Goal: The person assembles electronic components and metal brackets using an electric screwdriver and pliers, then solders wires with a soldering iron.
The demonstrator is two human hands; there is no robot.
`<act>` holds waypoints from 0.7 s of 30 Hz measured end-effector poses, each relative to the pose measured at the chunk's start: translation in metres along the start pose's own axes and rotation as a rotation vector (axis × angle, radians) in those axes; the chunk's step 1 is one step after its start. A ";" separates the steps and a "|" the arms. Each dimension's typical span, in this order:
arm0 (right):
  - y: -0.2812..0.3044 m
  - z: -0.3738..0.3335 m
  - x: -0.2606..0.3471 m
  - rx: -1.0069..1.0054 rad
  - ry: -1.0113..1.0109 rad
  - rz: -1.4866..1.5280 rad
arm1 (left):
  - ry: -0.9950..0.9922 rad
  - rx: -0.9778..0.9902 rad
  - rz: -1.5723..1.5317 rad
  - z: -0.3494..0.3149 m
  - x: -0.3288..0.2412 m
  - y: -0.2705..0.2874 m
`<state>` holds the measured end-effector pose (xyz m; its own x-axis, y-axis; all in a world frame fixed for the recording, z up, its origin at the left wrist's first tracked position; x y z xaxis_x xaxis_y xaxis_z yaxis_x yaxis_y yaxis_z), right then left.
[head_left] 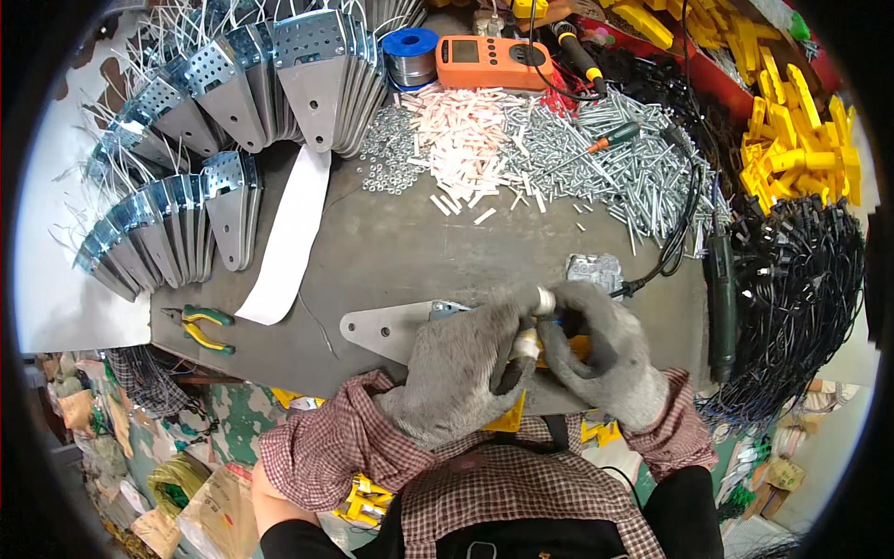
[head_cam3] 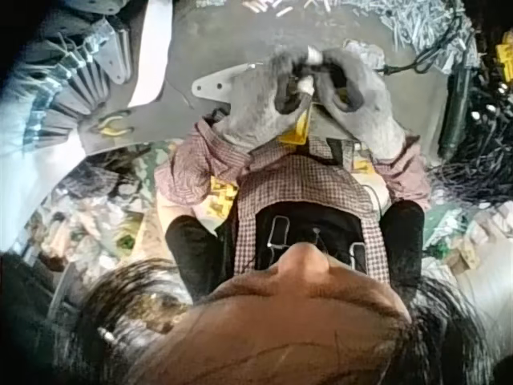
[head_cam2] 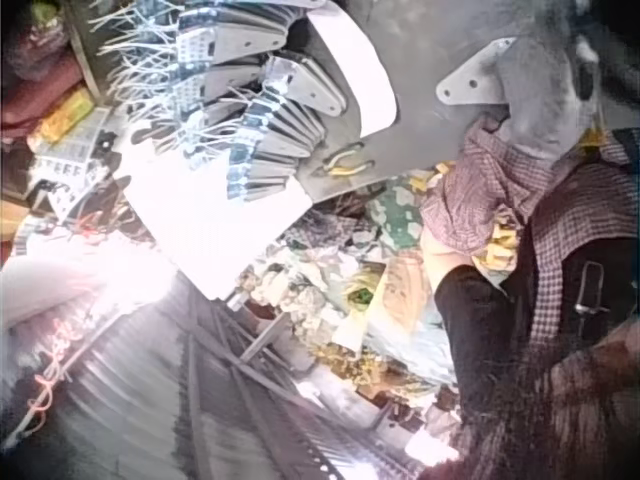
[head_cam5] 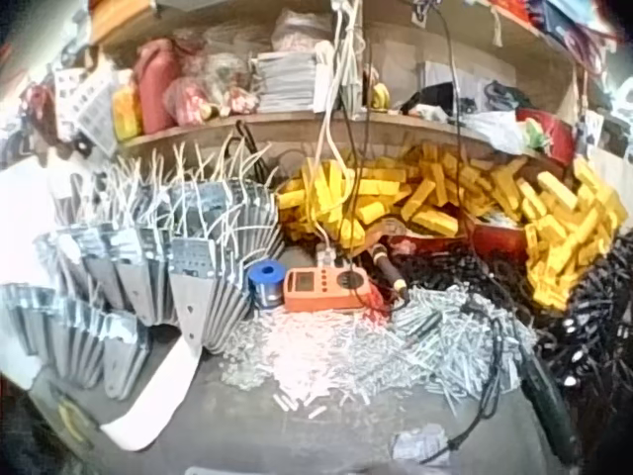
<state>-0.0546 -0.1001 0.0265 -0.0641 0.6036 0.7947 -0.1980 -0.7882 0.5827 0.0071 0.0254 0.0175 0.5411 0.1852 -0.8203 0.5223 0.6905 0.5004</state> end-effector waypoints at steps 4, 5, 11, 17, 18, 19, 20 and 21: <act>0.006 -0.003 0.004 0.196 0.039 -0.224 | -0.220 0.049 0.218 -0.002 -0.018 -0.003; 0.005 0.000 0.001 0.185 0.033 -0.216 | -0.224 0.063 0.222 -0.004 -0.018 -0.003; 0.000 0.004 -0.013 0.277 0.003 0.115 | 0.035 0.055 0.062 -0.002 -0.001 -0.002; 0.005 0.006 0.002 0.311 0.243 -0.192 | 0.198 0.182 0.029 0.000 0.020 -0.006; 0.004 0.008 0.001 0.373 0.226 -0.191 | 0.167 0.193 -0.036 0.002 0.018 -0.005; 0.004 0.010 0.002 0.379 0.249 -0.176 | 0.138 0.201 -0.098 0.002 0.016 -0.004; 0.004 0.012 -0.011 0.405 0.005 0.035 | -0.156 0.087 0.269 0.000 -0.004 -0.002; 0.001 0.012 -0.021 0.435 -0.226 0.252 | -0.139 0.072 0.314 -0.004 -0.012 0.003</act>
Point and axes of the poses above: each hand's wrist, its own z-axis towards the middle knuckle, its own y-axis out of the back of the hand, x = y × z, the point moved 6 cm from there along z, towards the middle knuckle, and after that the axes turned 2 degrees about y, right-handed, at the moved point
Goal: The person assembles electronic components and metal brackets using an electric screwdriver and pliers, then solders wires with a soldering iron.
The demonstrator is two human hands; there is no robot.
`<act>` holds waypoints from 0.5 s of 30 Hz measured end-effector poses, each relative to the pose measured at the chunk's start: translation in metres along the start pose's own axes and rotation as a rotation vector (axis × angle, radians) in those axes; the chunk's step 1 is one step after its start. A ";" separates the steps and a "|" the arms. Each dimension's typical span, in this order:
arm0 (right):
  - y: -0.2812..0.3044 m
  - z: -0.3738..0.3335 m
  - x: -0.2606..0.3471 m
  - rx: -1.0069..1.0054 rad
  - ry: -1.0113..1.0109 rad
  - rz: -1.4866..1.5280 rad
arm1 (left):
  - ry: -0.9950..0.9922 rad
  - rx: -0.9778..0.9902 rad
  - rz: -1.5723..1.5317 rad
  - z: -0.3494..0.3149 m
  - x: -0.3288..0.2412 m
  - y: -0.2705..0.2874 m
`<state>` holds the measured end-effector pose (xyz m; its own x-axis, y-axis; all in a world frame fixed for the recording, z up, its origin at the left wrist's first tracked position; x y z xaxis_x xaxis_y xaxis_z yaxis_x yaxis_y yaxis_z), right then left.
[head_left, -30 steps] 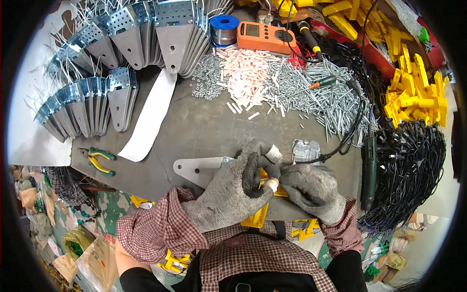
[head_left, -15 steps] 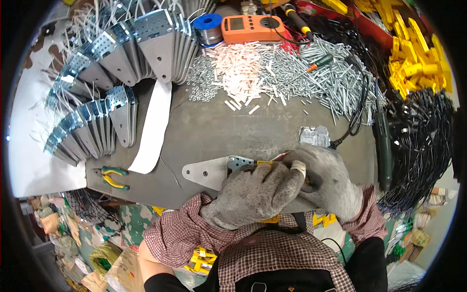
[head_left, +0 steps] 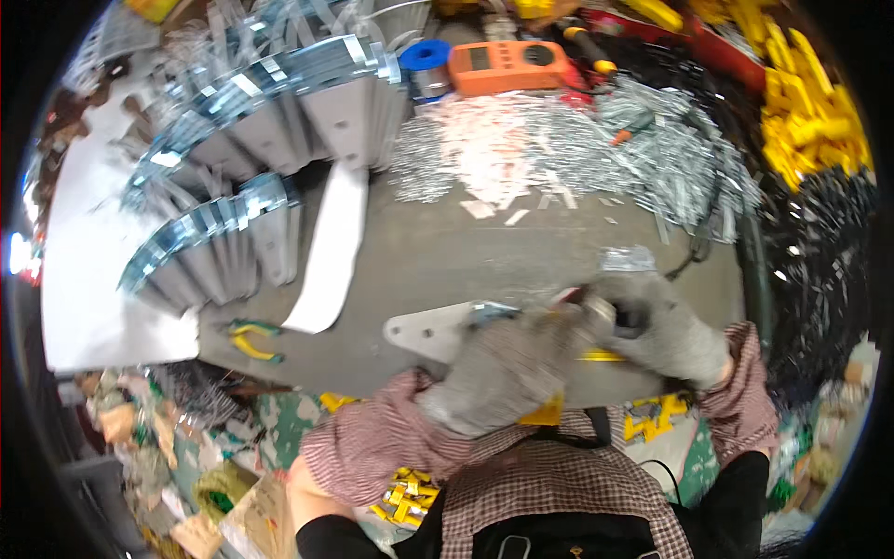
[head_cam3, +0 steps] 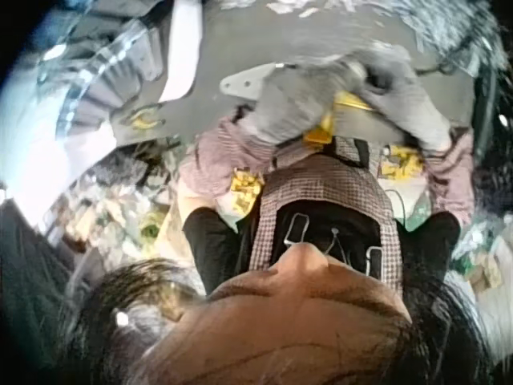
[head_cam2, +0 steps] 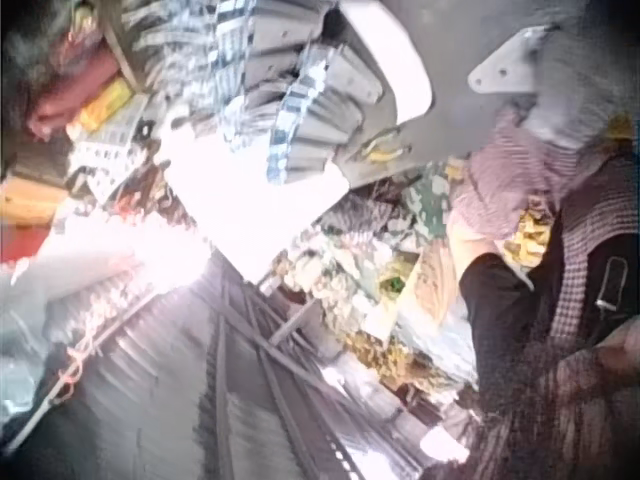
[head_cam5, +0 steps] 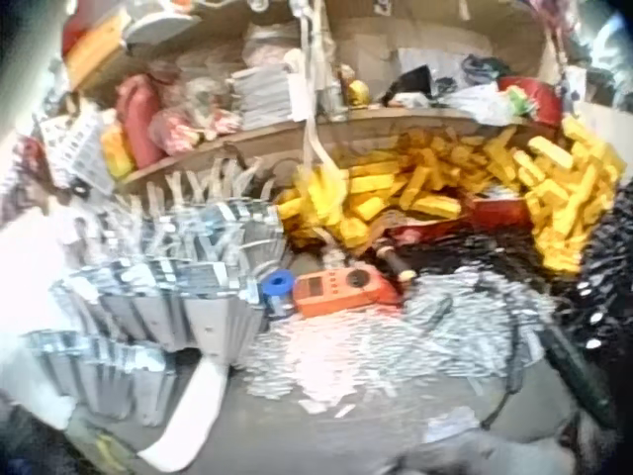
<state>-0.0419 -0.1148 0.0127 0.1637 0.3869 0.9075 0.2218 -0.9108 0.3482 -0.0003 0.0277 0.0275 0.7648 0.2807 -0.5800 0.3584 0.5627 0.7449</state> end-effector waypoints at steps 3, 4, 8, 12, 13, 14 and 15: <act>0.008 0.007 -0.013 -0.006 0.085 -0.077 | -0.301 0.061 0.265 -0.017 -0.028 0.018; 0.006 0.008 -0.015 -0.010 0.096 -0.081 | -0.150 0.180 0.476 -0.024 -0.017 0.031; 0.037 0.009 -0.011 -0.026 0.071 0.206 | 0.162 0.429 0.923 -0.067 0.075 0.067; 0.150 0.044 -0.015 -0.724 0.101 -0.690 | 0.086 0.439 0.619 -0.067 0.080 0.091; 0.162 0.059 -0.019 -0.782 0.268 -0.679 | 0.112 0.291 0.478 -0.051 0.071 0.099; 0.167 0.075 -0.016 -0.827 0.438 -0.665 | 0.126 0.180 0.281 -0.033 0.057 0.106; 0.172 0.097 -0.015 -0.802 0.402 -0.767 | 0.141 0.129 0.167 -0.019 0.050 0.100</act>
Point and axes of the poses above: each hand's wrist, its own z-axis towards the middle knuckle, its own y-axis out of the back of the hand, x = y × z, the point moved 6 cm from there along z, towards the middle knuckle, and after that the axes turned 2 degrees about y, right-handed, at the moved point
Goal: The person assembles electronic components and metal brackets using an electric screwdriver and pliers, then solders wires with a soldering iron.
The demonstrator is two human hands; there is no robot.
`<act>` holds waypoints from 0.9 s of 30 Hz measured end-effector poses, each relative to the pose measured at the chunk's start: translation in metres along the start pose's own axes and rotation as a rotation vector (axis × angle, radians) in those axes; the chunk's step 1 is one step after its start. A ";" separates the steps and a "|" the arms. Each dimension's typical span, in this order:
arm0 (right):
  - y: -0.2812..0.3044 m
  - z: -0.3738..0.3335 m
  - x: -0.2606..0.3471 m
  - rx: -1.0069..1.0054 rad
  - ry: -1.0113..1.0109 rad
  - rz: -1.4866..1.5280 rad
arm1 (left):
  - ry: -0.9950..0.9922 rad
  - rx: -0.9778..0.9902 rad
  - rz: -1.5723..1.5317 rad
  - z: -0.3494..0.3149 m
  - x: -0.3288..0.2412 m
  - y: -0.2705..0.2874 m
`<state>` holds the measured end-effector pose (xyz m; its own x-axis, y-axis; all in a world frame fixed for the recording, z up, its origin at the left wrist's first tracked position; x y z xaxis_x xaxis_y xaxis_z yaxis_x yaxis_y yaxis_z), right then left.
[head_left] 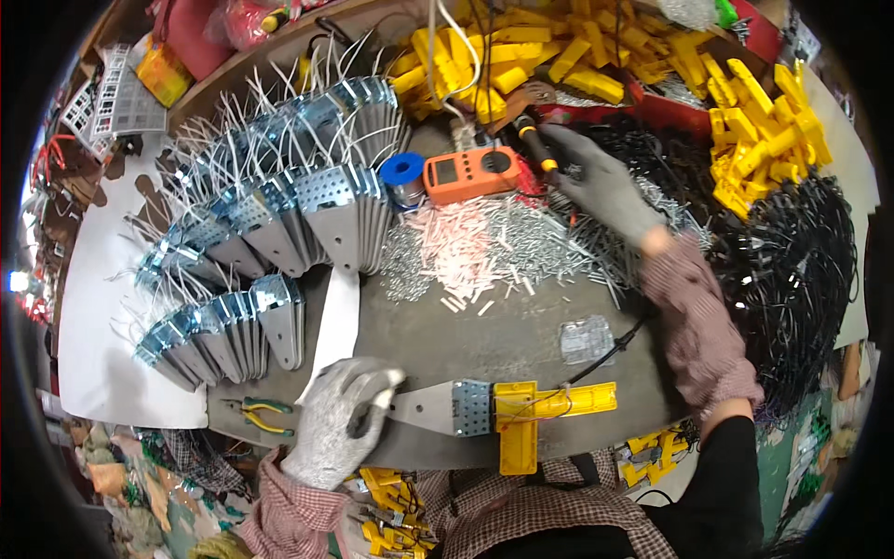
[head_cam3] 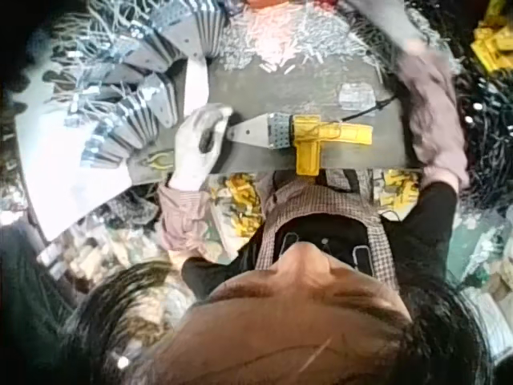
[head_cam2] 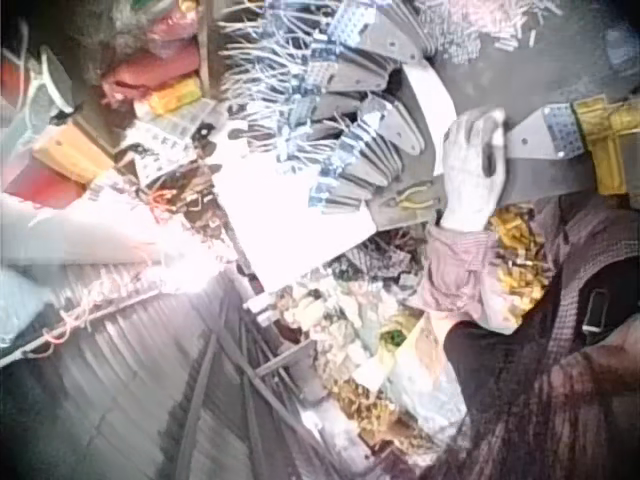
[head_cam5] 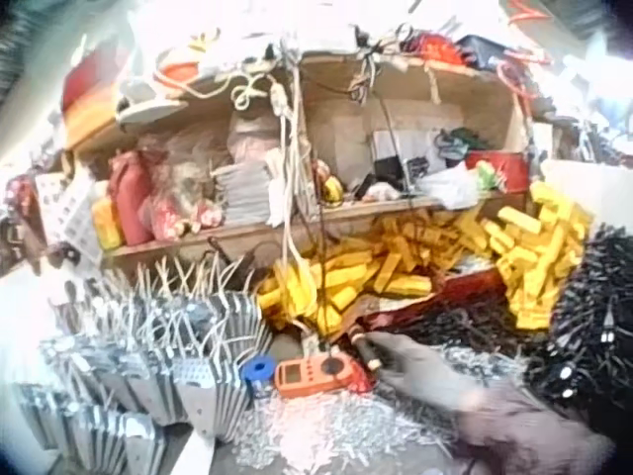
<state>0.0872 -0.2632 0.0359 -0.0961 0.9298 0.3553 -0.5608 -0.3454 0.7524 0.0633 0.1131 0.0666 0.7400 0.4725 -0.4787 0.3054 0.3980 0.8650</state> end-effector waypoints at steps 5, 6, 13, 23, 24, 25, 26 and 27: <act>0.001 0.035 0.020 0.040 0.140 -0.072 | 0.068 -0.074 -0.506 0.045 -0.035 -0.057; 0.026 0.025 0.034 -0.151 0.205 0.130 | 0.085 -0.074 -0.520 0.046 -0.033 -0.063; 0.045 -0.077 0.033 -0.293 -0.871 1.004 | 0.155 -0.017 -0.769 0.041 -0.023 -0.089; -0.007 -0.090 0.055 0.173 -0.789 1.244 | -0.073 0.029 -0.772 0.038 -0.038 -0.089; -0.008 -0.090 0.056 0.175 -0.782 1.211 | -0.086 0.020 -0.752 0.038 -0.038 -0.088; -0.008 -0.089 0.057 0.177 -0.773 1.178 | -0.084 0.018 -0.751 0.037 -0.037 -0.088; -0.008 -0.089 0.058 0.180 -0.771 1.180 | -0.075 0.022 -0.743 0.036 -0.036 -0.089; -0.007 -0.089 0.058 0.167 -0.768 1.179 | -0.065 0.025 -0.736 0.035 -0.036 -0.091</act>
Point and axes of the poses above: each hand's wrist, its own z-axis towards the middle knuckle, its own y-axis out of the back of the hand, x = y × z, the point moved 6 cm from there along z, towards the middle knuckle, and after that the axes turned 2 degrees about y, right-handed, at the moved point
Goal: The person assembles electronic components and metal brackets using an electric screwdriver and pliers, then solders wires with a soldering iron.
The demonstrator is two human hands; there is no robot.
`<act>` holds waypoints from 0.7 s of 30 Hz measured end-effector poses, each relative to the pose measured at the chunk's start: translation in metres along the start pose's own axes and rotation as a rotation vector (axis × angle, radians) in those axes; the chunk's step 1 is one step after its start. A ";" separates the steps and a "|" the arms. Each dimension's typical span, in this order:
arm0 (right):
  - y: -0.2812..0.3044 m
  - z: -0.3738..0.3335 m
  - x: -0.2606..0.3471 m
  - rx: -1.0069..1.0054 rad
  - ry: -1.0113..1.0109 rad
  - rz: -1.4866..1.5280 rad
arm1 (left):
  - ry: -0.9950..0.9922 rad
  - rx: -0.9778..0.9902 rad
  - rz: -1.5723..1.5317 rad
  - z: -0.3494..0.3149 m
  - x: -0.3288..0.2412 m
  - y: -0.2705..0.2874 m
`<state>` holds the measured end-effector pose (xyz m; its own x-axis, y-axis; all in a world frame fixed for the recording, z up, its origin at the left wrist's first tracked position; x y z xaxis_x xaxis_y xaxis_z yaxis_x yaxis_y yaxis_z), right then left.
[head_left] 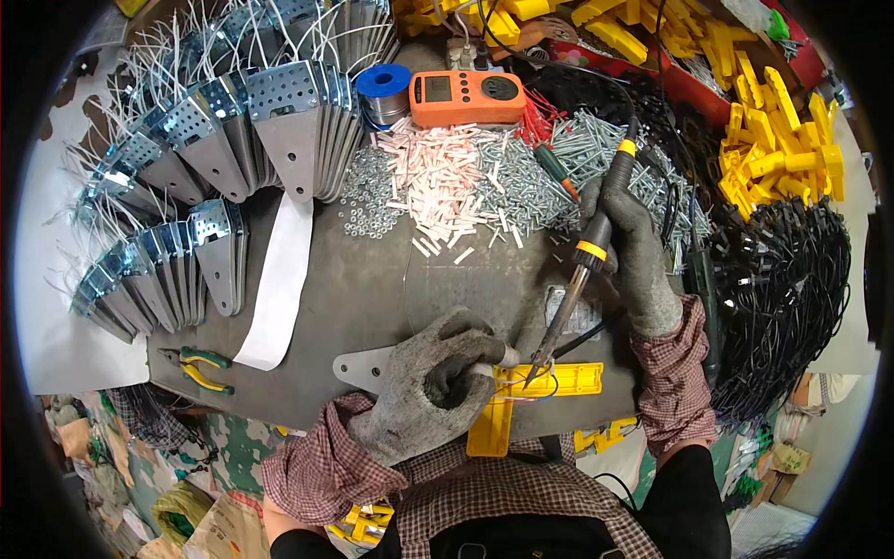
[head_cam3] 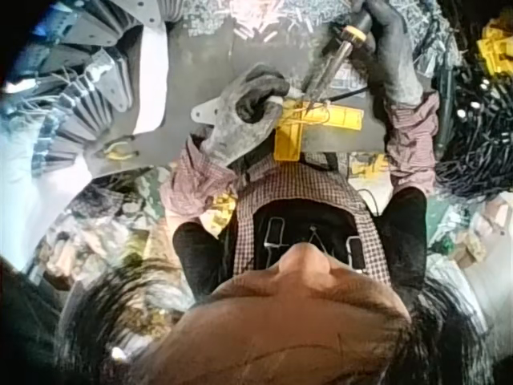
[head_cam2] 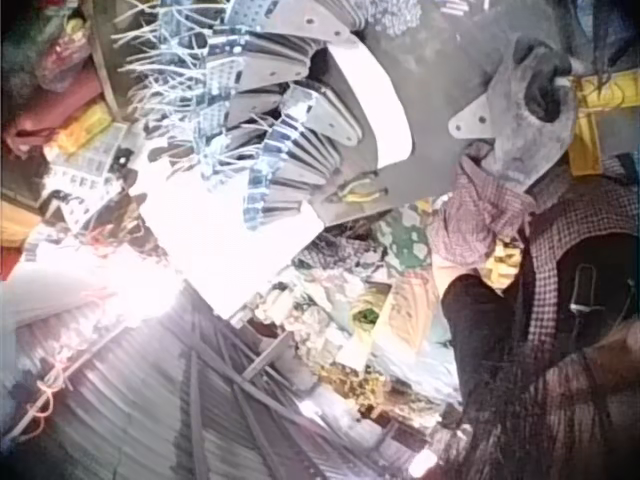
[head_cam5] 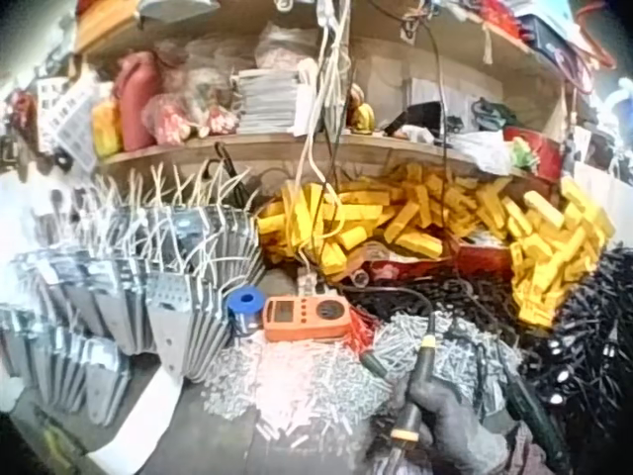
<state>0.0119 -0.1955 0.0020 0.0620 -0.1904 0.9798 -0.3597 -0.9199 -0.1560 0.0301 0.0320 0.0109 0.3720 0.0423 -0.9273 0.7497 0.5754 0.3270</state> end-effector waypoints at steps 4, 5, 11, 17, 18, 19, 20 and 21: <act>0.004 -0.001 0.000 -0.078 -0.004 -0.023 | 0.089 0.021 -0.048 0.001 0.002 -0.002; 0.008 0.001 -0.003 -0.041 0.004 -0.017 | 0.074 0.027 -0.015 0.002 0.004 -0.004; 0.008 -0.001 0.000 -0.027 0.028 -0.057 | 0.078 -0.020 0.017 -0.005 0.007 -0.010; 0.018 0.001 0.007 -0.132 0.087 -0.051 | 0.034 -0.062 0.201 -0.011 -0.004 -0.001; 0.019 -0.001 0.009 -0.134 0.087 -0.049 | 0.007 -0.114 0.259 -0.015 -0.012 0.004; 0.022 -0.002 0.013 -0.171 0.086 -0.056 | -0.045 -0.160 0.357 -0.018 -0.020 0.006; 0.026 -0.005 0.017 -0.209 0.085 -0.063 | -0.045 -0.157 0.357 -0.021 -0.024 0.002; 0.026 -0.008 0.021 -0.188 0.066 -0.092 | 0.030 -0.177 0.241 -0.027 -0.025 -0.001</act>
<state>-0.0037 -0.2211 0.0194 0.0433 -0.0802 0.9958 -0.5228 -0.8512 -0.0458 0.0055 0.0525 0.0294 0.5098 0.2177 -0.8323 0.5336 0.6789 0.5044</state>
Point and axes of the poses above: each hand's wrist, its own z-axis towards the middle knuckle, its own y-axis out of the back of the hand, x = y × z, the point moved 6 cm from there along z, towards the middle knuckle, and after that the axes turned 2 degrees about y, right-handed, at the moved point
